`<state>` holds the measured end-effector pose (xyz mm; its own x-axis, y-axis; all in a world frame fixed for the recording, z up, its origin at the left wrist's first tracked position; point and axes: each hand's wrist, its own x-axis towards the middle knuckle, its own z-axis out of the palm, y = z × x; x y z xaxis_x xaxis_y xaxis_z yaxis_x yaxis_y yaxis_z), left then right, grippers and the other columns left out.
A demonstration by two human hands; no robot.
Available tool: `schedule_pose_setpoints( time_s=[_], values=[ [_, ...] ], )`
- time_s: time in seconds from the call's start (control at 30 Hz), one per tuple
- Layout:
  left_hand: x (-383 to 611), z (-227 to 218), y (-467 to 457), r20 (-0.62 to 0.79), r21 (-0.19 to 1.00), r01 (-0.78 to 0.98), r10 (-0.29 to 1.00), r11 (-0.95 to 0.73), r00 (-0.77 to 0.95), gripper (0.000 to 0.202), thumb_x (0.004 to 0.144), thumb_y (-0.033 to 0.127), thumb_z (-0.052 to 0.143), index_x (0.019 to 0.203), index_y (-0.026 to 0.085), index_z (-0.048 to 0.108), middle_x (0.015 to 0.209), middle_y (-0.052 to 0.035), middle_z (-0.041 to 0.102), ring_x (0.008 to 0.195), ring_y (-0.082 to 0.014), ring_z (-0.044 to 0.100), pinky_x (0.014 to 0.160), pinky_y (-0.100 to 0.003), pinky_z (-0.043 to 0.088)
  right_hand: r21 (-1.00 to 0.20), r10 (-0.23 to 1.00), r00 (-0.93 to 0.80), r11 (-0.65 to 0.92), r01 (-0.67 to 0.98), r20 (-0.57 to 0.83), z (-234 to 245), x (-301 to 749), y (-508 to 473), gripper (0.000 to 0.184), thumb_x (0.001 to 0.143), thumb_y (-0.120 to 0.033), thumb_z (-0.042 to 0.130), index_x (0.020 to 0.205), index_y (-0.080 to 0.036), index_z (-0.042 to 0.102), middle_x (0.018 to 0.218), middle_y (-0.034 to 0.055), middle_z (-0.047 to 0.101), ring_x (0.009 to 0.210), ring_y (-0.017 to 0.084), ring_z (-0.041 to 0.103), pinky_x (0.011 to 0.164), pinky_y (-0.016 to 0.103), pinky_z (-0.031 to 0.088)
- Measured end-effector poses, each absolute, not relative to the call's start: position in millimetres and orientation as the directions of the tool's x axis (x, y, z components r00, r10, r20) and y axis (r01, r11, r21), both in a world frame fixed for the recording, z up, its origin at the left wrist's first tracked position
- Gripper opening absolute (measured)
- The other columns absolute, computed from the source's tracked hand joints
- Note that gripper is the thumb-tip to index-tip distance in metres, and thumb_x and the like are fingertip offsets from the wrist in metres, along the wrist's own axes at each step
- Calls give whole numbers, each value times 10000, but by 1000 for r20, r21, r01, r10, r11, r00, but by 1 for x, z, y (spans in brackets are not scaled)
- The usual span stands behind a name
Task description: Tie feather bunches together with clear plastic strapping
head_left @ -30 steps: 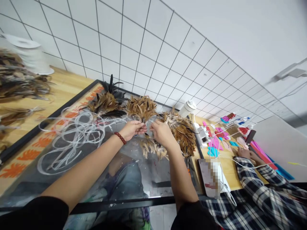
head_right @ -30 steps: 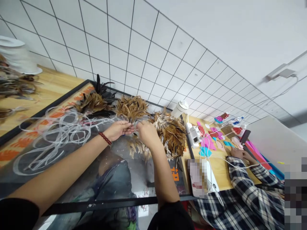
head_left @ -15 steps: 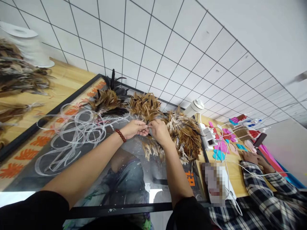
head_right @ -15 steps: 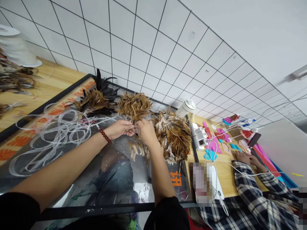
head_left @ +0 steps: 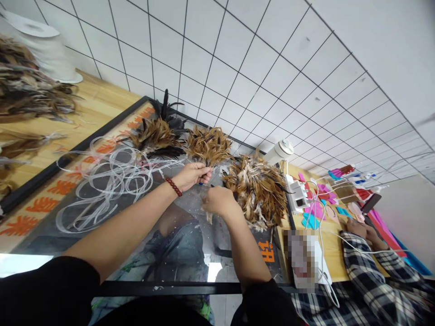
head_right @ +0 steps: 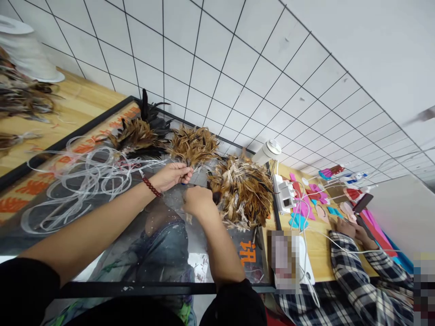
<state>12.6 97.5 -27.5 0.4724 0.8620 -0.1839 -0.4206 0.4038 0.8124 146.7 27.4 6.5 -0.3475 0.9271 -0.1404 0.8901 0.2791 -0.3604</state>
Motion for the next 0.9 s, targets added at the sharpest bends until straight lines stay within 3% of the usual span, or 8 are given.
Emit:
schedule_pose_setpoints(
  time_s=[0.1,0.23,0.33,0.43,0.5,0.7,0.83,0.9],
  values=[
    [12,-27,97,-147,791,-467,864,395,482,102,744,163,702,757,75,652,622,-33,632,501,-77,580,485,-176,490,-386,886,-386,272,882,-257,8,143,32,202,583,-148,699,446,-194,558,467,23,536,564,177,553,603,304,409],
    [12,-31,99,-131,791,-478,869,381,477,112,749,175,700,774,72,663,697,-75,683,578,-112,637,553,-208,522,-800,894,-369,19,600,-256,17,167,47,150,683,-306,673,625,-175,629,507,-29,554,466,90,475,520,231,388],
    [13,-34,100,-137,788,-487,879,376,457,146,732,212,725,782,84,678,837,-120,723,747,-158,686,694,-263,549,-943,947,-229,-151,296,-224,14,191,58,297,635,-432,722,652,-162,599,526,-40,559,432,59,441,440,187,333],
    [15,-36,99,-101,802,-475,867,361,489,209,673,263,778,758,95,688,987,-142,719,908,-195,678,827,-322,531,-974,976,-101,-177,138,-192,9,204,64,346,617,-460,738,602,-166,556,467,-56,510,382,39,372,375,174,235],
    [16,-38,98,-80,838,-426,849,342,523,251,625,298,807,723,98,691,991,-138,720,911,-205,676,849,-352,522,-980,983,-23,-182,76,-184,5,204,66,358,623,-472,730,585,-174,537,421,-71,463,352,34,327,355,178,195],
    [21,-40,95,-111,915,-261,814,308,570,349,578,394,817,703,87,707,735,-109,716,697,-175,677,673,-292,537,-994,986,128,-105,-17,-106,1,187,69,372,580,-487,745,633,-174,551,529,-50,547,390,35,389,372,177,265],
    [20,-36,94,-106,892,-341,870,297,481,299,607,344,810,713,87,698,706,-89,706,649,-147,666,647,-263,533,-993,990,74,-114,-36,-117,3,184,68,409,596,-534,722,711,-176,559,695,-29,602,442,39,464,361,165,241],
    [19,-34,94,-91,878,-383,886,286,454,264,629,315,800,715,90,692,720,-87,708,678,-149,671,663,-263,536,-988,988,-11,-156,-12,-156,4,184,67,408,590,-514,737,745,-175,571,682,-36,585,431,33,440,355,160,195]
  ],
)
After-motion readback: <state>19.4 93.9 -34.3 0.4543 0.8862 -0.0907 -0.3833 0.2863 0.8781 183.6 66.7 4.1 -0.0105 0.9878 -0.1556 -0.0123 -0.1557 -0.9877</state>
